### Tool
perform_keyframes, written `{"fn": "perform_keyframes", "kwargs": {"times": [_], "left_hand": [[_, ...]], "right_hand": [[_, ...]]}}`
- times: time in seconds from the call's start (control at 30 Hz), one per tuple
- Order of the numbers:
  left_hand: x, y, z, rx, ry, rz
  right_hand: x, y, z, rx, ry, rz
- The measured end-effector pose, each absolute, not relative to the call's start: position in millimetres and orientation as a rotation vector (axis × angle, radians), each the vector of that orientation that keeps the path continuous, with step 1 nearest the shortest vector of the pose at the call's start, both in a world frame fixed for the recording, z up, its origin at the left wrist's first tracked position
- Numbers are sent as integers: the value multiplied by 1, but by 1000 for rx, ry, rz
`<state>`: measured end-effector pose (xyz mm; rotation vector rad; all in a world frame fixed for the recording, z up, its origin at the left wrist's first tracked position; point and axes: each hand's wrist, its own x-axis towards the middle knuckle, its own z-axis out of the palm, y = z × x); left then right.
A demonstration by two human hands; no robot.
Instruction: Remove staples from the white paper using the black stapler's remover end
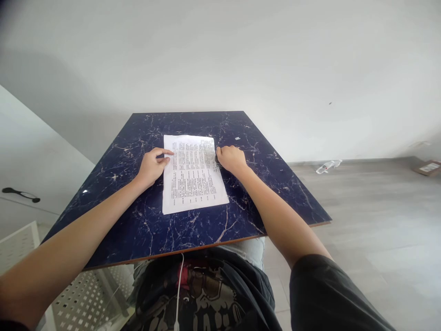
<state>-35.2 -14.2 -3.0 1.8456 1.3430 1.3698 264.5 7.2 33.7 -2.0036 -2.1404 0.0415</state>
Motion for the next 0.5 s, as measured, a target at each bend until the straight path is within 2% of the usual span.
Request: {"fn": "perform_keyframes", "kwargs": {"times": [0.2, 0.5], "left_hand": [[-34, -16, -1, 1857, 1361, 1369], [-33, -14, -1, 1870, 1360, 1373]], "right_hand": [[262, 7, 32, -2006, -2143, -21], [251, -1, 17, -1867, -2322, -370]]}}
